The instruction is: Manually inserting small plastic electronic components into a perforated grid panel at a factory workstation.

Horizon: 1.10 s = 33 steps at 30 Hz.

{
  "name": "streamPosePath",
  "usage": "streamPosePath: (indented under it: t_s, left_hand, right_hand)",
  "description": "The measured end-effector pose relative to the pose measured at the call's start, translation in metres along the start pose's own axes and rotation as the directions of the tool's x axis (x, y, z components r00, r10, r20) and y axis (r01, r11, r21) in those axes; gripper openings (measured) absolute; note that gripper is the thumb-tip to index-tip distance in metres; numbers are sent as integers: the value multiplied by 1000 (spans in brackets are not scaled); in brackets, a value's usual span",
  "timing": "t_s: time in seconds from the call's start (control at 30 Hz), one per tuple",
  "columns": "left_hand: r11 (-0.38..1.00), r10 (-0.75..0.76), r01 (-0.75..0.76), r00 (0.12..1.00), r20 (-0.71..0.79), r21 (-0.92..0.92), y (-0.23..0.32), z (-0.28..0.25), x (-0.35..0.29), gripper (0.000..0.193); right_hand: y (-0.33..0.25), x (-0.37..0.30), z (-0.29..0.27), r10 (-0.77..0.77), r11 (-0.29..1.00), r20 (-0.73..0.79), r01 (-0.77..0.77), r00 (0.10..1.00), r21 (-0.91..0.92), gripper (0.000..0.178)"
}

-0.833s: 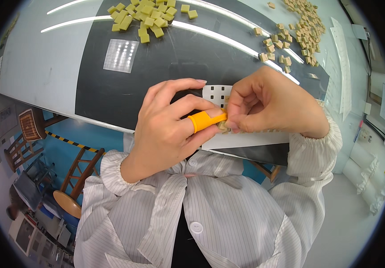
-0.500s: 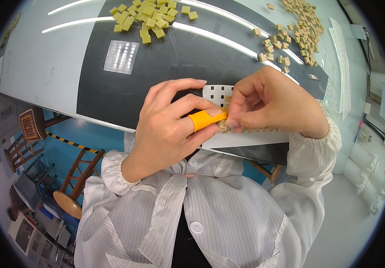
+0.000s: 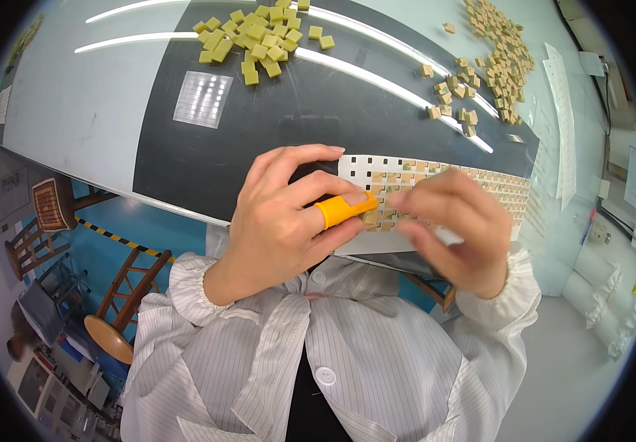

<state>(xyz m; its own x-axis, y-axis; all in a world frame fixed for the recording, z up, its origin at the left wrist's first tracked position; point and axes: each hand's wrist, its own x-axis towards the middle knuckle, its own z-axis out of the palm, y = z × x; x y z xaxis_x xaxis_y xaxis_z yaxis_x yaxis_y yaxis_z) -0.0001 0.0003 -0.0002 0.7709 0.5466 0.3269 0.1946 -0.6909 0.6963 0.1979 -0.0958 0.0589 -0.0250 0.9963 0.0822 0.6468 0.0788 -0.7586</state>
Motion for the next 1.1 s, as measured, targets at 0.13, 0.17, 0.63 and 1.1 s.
streamPosePath:
  t_s: [0.13,0.17,0.63,1.1]
  left_hand:
    - [1000,-2,2,1000,-20,5,1,0,1,21]
    - [1000,-6,6,1000,-21,5,1,1,1,22]
    - [998,4,-5,1000,14,64,2,3,0,28]
    - [998,-32,31,999,27,57,2,1,-3,36]
  right_hand:
    - [9,-16,20,-286,934,21,283,958,-219,32]
    - [11,-18,23,-308,916,17,301,951,-266,36]
    - [15,-14,35,-216,971,-116,201,969,-127,35]
    - [8,-10,20,109,941,-444,-237,889,-244,25]
